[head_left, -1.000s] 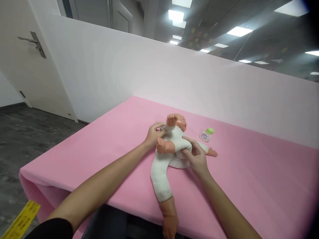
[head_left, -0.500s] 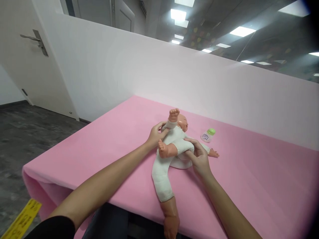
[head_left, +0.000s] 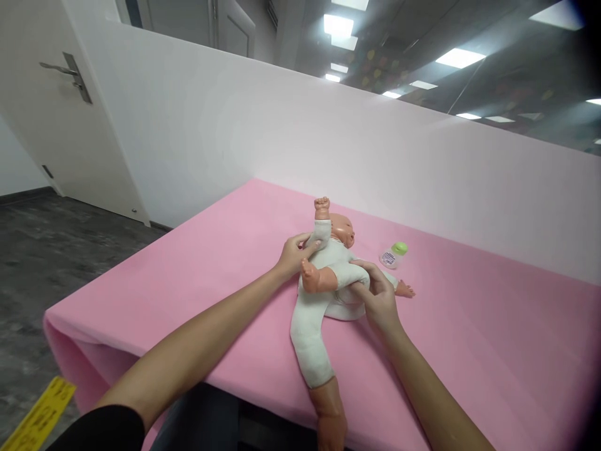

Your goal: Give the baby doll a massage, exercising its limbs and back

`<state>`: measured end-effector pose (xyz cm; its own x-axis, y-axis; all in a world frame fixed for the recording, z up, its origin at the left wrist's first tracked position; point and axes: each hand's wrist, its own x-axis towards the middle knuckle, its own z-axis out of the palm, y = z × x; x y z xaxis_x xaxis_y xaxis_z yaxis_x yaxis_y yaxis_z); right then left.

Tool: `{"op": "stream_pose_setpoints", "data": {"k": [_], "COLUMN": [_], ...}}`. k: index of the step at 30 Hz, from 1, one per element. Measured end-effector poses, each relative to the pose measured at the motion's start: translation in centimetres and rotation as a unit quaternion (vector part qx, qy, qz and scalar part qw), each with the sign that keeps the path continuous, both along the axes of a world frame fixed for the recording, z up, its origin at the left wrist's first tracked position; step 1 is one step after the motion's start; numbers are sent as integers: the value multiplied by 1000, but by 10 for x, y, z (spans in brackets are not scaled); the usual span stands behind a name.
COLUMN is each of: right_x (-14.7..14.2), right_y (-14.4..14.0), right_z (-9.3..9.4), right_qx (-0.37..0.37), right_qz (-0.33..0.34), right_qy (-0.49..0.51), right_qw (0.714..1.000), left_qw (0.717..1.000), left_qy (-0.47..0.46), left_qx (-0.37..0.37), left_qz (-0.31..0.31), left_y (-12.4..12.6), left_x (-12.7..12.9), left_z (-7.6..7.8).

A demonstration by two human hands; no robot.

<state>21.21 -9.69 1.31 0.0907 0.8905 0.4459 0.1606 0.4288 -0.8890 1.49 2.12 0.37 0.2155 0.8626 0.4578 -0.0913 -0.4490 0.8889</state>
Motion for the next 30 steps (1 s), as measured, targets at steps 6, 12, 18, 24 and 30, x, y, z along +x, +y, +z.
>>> {"op": "stream_pose_setpoints", "data": {"k": [6, 12, 18, 24, 30], "right_x": [-2, 0, 0, 1, -1], "right_y": [1, -1, 0, 1, -1], "right_z": [5, 7, 5, 6, 10], "right_qx": [-12, -1, -24, -43, -31], "right_qz": [-42, -25, -47, -50, -36], "right_qy": [11, 9, 2, 6, -8], "right_qw": [999, 1000, 999, 998, 999], "left_qw": [998, 1000, 1000, 998, 999], "left_qy": [36, -7, -21, -38, -28], "left_qx": [43, -24, -10, -38, -31], "left_qz": [2, -3, -20, -22, -23], "left_y": [1, 5, 4, 4, 11], "left_x": [1, 1, 0, -1, 1], "left_z": [-12, -16, -18, -21, -22]}}
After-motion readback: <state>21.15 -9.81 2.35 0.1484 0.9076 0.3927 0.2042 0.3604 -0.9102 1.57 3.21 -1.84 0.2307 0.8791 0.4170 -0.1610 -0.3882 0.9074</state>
